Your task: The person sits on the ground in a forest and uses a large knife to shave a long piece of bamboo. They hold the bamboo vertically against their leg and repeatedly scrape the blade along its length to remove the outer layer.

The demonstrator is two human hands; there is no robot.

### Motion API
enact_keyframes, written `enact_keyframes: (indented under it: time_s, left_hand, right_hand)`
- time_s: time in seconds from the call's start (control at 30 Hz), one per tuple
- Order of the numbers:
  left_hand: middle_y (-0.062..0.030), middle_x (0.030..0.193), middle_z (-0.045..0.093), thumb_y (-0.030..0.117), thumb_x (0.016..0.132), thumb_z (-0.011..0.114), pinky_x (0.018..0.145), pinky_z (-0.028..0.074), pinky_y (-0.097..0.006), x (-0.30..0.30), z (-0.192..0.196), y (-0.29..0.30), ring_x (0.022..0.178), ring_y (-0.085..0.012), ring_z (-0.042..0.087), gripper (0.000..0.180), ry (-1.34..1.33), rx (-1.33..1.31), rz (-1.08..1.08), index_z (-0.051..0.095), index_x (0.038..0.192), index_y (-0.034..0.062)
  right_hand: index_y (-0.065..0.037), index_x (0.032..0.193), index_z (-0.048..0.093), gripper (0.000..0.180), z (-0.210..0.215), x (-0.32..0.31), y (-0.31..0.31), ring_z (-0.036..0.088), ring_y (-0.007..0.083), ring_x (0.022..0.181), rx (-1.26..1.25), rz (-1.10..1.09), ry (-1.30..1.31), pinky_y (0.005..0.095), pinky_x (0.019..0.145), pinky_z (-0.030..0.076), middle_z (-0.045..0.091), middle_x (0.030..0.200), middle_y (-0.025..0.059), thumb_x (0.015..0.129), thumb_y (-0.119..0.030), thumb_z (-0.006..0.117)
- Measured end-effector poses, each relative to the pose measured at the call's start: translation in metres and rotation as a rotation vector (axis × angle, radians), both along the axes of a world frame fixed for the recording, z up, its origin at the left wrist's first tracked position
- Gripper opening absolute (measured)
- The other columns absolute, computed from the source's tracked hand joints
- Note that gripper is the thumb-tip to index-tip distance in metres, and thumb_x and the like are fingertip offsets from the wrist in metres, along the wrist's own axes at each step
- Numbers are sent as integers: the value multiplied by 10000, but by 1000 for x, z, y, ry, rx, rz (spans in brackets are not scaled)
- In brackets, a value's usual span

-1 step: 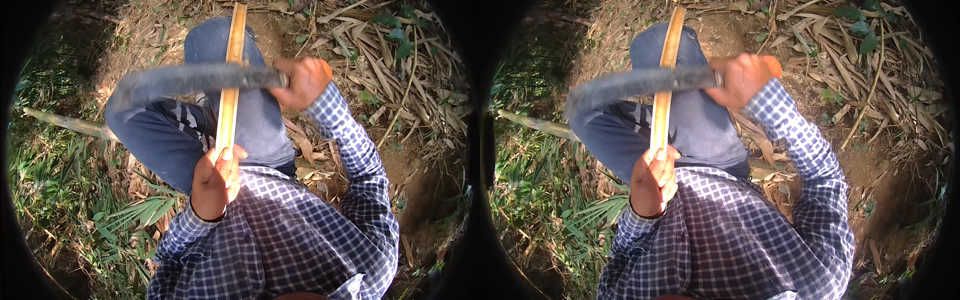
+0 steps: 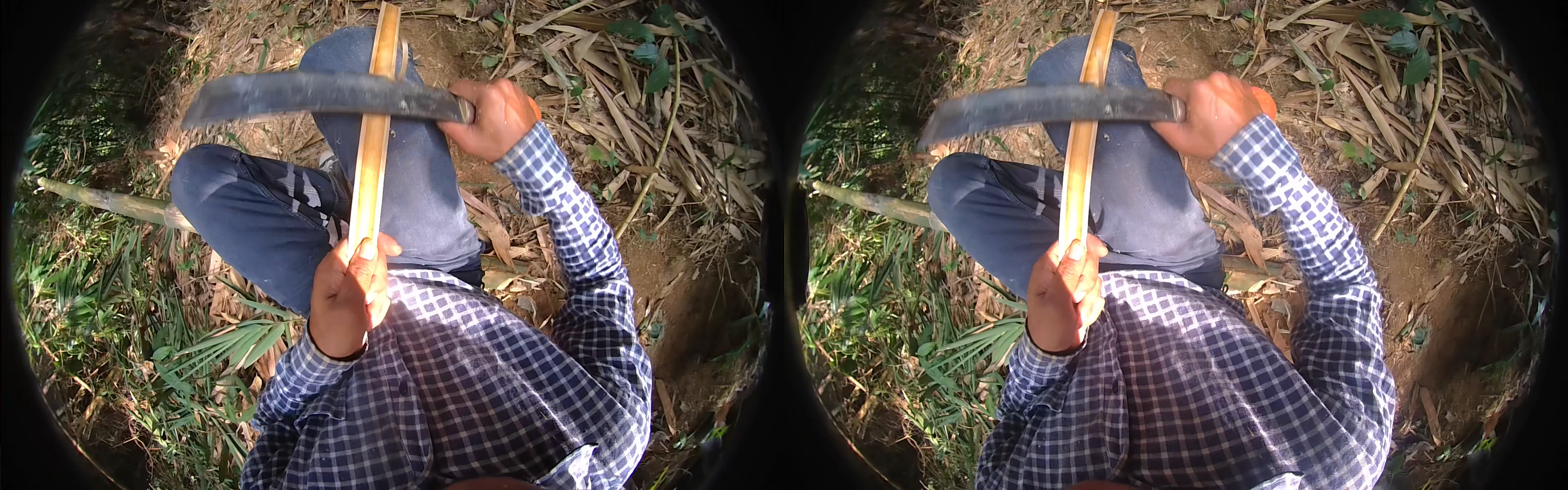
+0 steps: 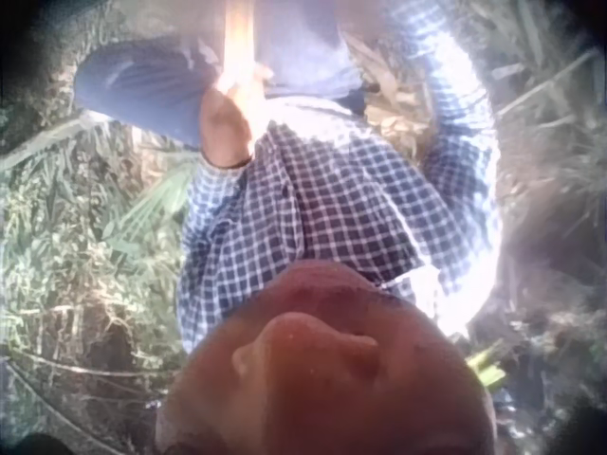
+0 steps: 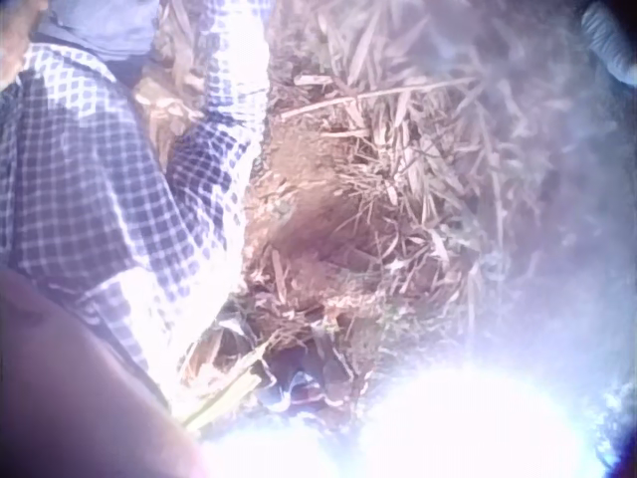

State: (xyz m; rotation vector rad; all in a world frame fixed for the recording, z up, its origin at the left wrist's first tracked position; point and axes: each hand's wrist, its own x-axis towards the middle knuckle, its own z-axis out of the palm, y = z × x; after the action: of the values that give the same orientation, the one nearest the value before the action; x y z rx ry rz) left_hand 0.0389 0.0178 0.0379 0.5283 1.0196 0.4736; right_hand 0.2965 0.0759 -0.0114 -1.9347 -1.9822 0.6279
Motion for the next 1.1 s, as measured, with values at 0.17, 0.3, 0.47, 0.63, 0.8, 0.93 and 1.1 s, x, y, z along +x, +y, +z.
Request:
enact_keyframes:
  time_s: [0.17,0.3,0.47,0.63,0.8,0.93,1.1]
  left_hand:
    - [54,570,375,207,1053,370,372,280,-205,-4,-1,1,405,-18,294,283,-24,7,-1,533,1042,-24]
    - [48,568,390,204,1053,368,371,286,-203,-12,0,-3,402,-19,302,278,-54,-2,-12,529,1047,-22]
    - [43,571,398,228,1053,373,369,286,-199,-12,1,-5,398,-23,309,293,-38,13,-26,522,1046,-23]
    - [43,578,400,250,1054,375,365,284,-200,-20,2,-10,398,-23,314,307,-69,11,-30,520,1035,-20]
    - [46,587,404,263,1054,380,366,282,-196,-22,1,-12,401,-20,313,313,-66,8,-36,522,1035,-16]
    - [45,600,411,269,1054,383,369,284,-192,-27,0,-13,405,-18,313,315,-63,31,-49,522,1035,-12]
    - [41,608,417,279,1055,377,371,289,-191,-27,-6,-14,405,-19,312,332,-74,29,-32,521,1041,-19]
  right_hand:
    - [-42,828,714,262,5,-6,-7,641,300,494,135,76,-22,404,529,547,618,538,146,750,-290,688]
    - [-49,824,715,265,-10,10,12,646,315,518,17,-37,-25,409,544,548,611,534,146,765,-306,687]
    - [-46,857,719,316,-1,-2,-2,651,321,533,117,39,-33,421,558,546,625,566,156,777,-351,702]
    - [-67,877,723,297,-17,19,31,657,314,544,-11,-164,-8,432,586,553,640,584,143,770,-344,706]
    - [-64,946,728,274,-8,6,18,655,237,515,19,1,-56,376,562,569,650,572,108,815,-296,662]
    - [11,957,701,317,-14,18,40,586,186,445,-191,-243,16,356,460,506,626,567,122,813,-268,659]
    - [-14,939,708,292,-19,19,30,570,150,435,22,-47,-7,350,434,492,581,521,91,839,-279,635]
